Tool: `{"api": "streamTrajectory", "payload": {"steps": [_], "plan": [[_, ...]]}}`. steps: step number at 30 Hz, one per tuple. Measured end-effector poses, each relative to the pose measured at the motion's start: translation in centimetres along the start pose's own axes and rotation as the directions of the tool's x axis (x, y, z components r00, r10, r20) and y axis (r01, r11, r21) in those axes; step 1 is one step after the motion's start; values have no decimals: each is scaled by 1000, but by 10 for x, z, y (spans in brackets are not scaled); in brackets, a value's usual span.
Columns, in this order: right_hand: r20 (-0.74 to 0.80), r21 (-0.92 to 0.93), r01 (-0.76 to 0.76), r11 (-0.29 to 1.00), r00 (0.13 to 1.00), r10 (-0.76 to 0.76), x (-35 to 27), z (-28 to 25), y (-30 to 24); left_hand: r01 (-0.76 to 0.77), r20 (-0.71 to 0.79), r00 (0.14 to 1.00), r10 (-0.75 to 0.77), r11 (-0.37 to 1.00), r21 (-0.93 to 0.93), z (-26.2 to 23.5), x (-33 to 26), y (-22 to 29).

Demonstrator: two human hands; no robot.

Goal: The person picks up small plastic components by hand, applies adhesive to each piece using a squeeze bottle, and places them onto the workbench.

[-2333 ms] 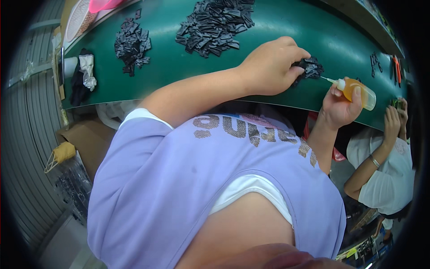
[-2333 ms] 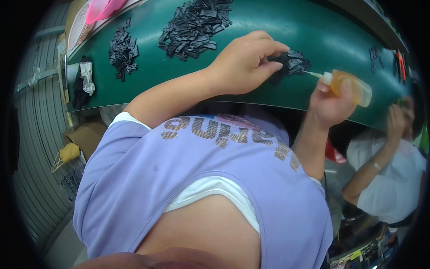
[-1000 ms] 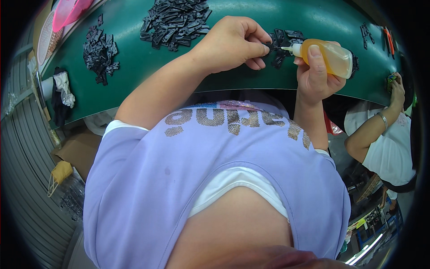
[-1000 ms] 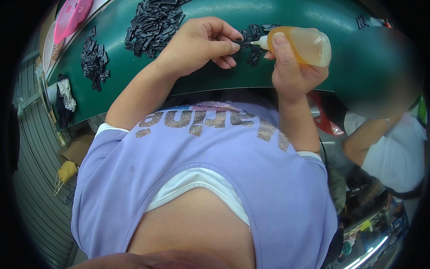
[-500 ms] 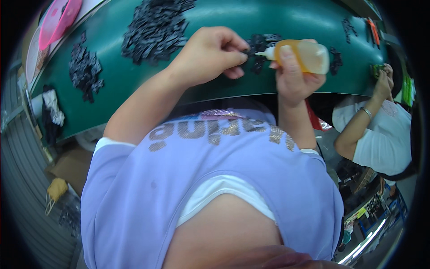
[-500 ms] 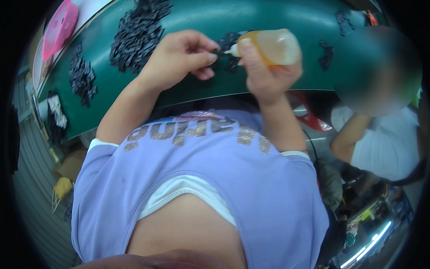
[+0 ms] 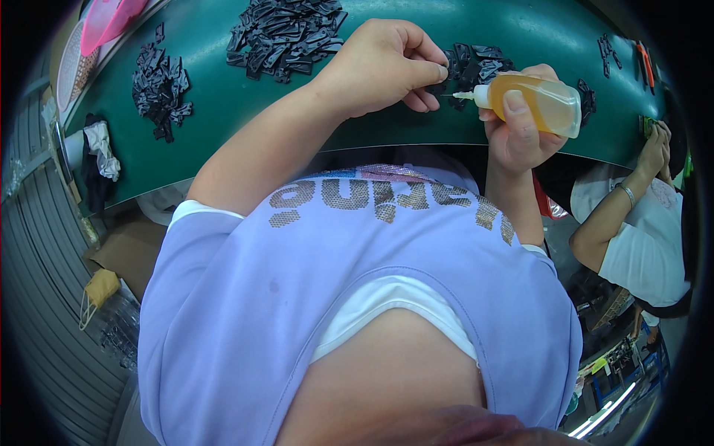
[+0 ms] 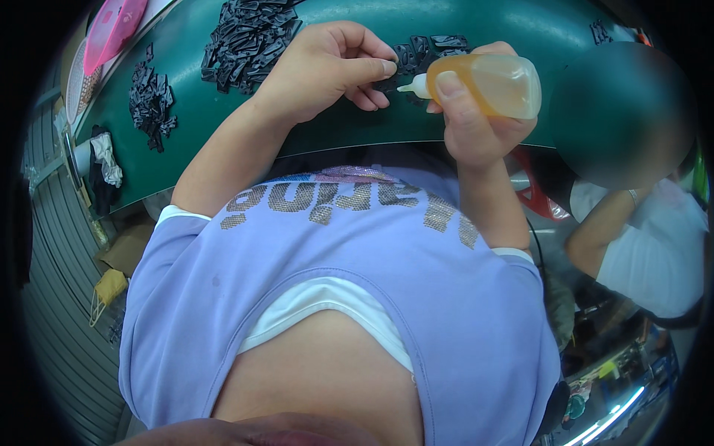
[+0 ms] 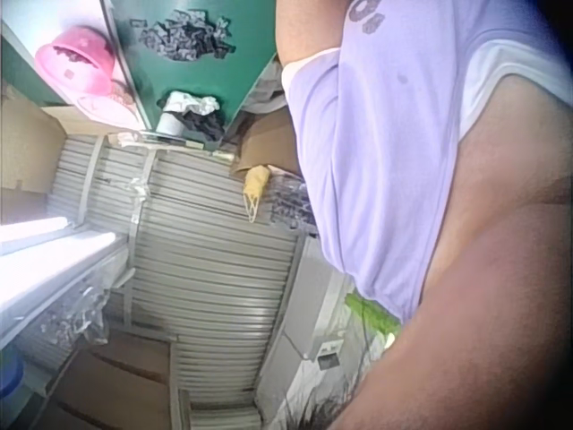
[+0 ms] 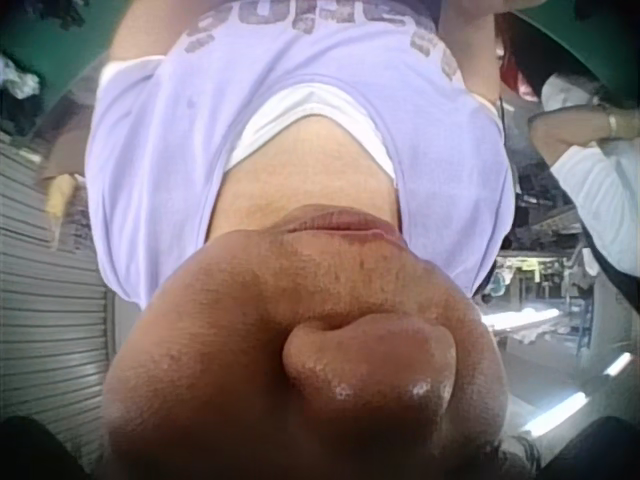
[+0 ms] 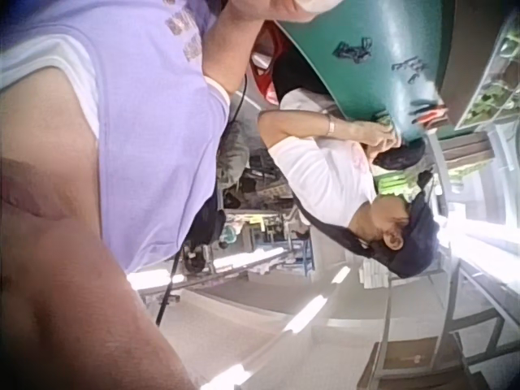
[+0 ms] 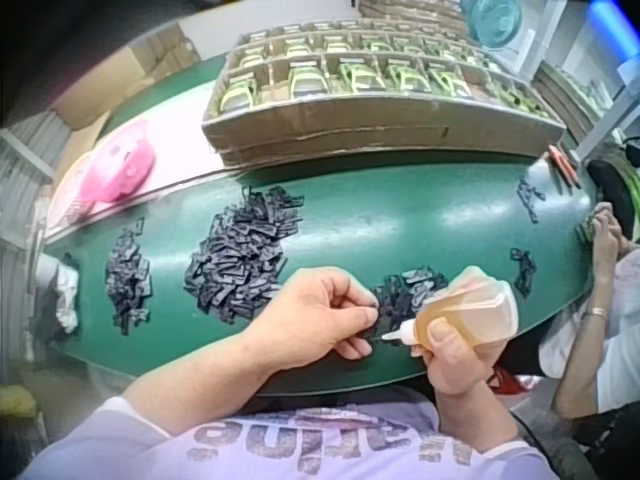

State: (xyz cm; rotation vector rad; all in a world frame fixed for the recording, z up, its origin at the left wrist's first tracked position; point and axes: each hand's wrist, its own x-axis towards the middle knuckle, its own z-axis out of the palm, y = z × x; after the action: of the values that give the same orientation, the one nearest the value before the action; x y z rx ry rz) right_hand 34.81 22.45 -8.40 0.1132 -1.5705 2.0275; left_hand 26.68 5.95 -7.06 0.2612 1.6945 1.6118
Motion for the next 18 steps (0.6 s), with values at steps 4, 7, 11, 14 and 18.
{"api": "streamTrajectory", "payload": {"steps": [4,7,11,14,18], "plan": [[57,-17,34,999,998,-33,0,-1,4,-10,-4,1000,10,1000,9,0,0,-2],[78,-27,43,999,996,-40,-1,1,5,-10,-2,1000,10,1000,22,0,0,-3],[64,-31,29,999,998,-27,-2,2,4,-22,-8,1000,22,999,42,1,0,-4],[64,-61,32,998,998,-29,-2,3,3,-23,-12,1000,23,999,45,2,0,-4],[75,-56,37,998,997,-33,-2,3,4,-29,-12,999,30,998,51,1,0,-5]]}}
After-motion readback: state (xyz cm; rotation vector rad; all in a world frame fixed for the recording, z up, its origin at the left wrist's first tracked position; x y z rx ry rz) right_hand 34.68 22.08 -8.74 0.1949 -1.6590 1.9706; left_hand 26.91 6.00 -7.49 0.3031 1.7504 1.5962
